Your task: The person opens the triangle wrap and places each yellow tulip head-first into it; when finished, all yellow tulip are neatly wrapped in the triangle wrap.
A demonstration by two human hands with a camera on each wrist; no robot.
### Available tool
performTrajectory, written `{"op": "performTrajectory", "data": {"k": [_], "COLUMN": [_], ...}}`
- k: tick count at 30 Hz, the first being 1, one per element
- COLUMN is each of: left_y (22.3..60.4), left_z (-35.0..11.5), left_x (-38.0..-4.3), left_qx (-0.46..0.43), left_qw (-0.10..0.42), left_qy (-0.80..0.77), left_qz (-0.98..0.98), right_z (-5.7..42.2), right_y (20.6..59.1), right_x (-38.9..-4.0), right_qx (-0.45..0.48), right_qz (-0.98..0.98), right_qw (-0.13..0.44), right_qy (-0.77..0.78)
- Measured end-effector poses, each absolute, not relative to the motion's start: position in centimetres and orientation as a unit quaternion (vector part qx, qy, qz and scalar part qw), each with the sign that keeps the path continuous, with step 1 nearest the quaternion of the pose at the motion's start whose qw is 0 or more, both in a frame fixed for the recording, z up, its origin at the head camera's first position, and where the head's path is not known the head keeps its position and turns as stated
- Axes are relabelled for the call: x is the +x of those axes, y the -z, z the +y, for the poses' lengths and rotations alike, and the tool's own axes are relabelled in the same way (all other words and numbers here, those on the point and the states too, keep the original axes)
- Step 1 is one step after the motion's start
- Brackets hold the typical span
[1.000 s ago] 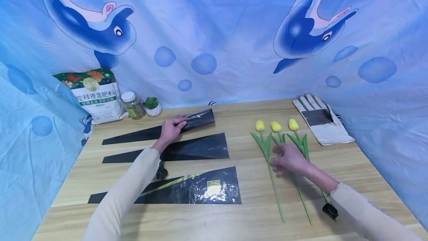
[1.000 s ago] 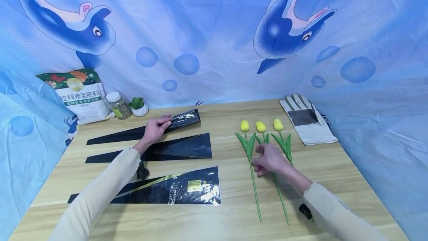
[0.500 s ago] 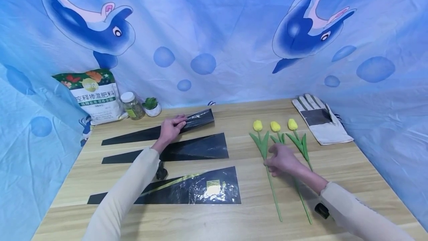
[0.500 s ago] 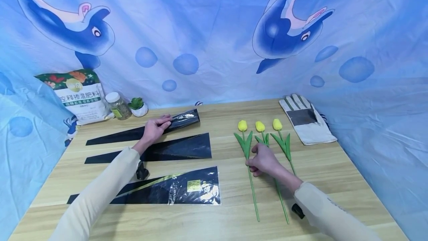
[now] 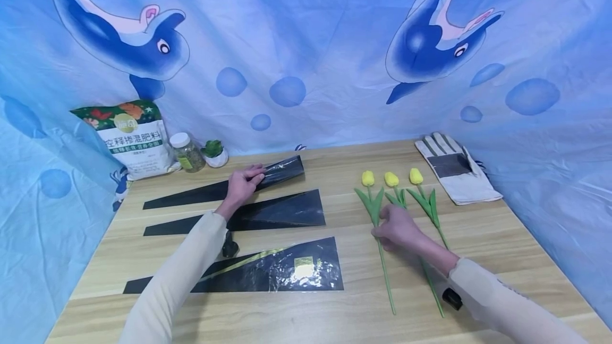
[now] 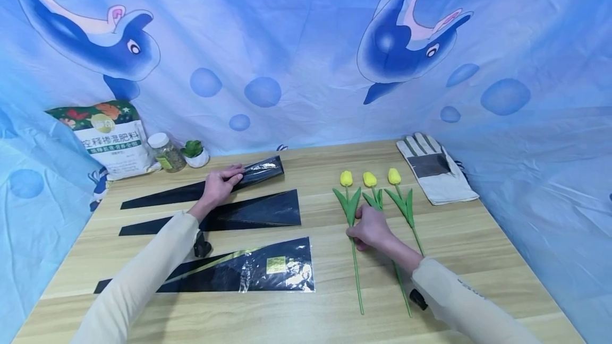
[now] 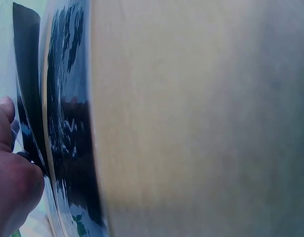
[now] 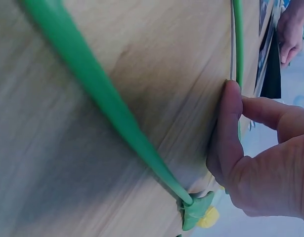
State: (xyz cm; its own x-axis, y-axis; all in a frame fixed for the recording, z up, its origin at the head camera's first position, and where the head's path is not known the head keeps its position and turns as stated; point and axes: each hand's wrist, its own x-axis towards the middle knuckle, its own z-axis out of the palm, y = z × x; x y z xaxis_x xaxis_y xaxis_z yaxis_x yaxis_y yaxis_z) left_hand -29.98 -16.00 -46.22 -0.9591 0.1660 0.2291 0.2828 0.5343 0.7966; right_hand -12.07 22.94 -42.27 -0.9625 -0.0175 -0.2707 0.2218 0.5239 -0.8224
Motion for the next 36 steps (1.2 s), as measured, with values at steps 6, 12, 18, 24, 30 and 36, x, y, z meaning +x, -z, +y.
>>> {"op": "performTrajectory", "data": {"k": [6,12,18,24,30,36], "left_y": [46.3,46.5,46.5,46.4,46.4,46.3], "left_z": [-15.9,-16.0,-16.0,-15.9,-15.8,-15.9], "left_x": [-30.0,-30.1,-30.0,-29.9,-29.9,-29.9], "left_qx": [-0.126,-0.124,-0.127,-0.127,-0.127,-0.128], "left_qw": [0.066,0.064,0.067,0.070,0.069,0.067], "left_qy": [0.462,0.467,0.467,0.463,0.465,0.464], "left_qz": [-0.875,-0.873,-0.873,-0.874,-0.873,-0.874], "right_z": [23.1,23.2,23.5,23.6,23.4,22.7], "right_y": [42.3,42.2,41.8,41.5,41.2,41.0], "right_x": [-11.8,-12.1,-12.9,-13.4,-13.8,-14.7], "right_qx": [0.042,0.041,0.030,0.014,0.008,0.019], "right_qz": [0.859,0.813,0.729,0.645,0.621,0.609], "right_qw": [0.125,0.151,0.204,0.235,0.218,0.194], "right_qy": [0.495,0.561,0.653,0.727,0.753,0.769]}}
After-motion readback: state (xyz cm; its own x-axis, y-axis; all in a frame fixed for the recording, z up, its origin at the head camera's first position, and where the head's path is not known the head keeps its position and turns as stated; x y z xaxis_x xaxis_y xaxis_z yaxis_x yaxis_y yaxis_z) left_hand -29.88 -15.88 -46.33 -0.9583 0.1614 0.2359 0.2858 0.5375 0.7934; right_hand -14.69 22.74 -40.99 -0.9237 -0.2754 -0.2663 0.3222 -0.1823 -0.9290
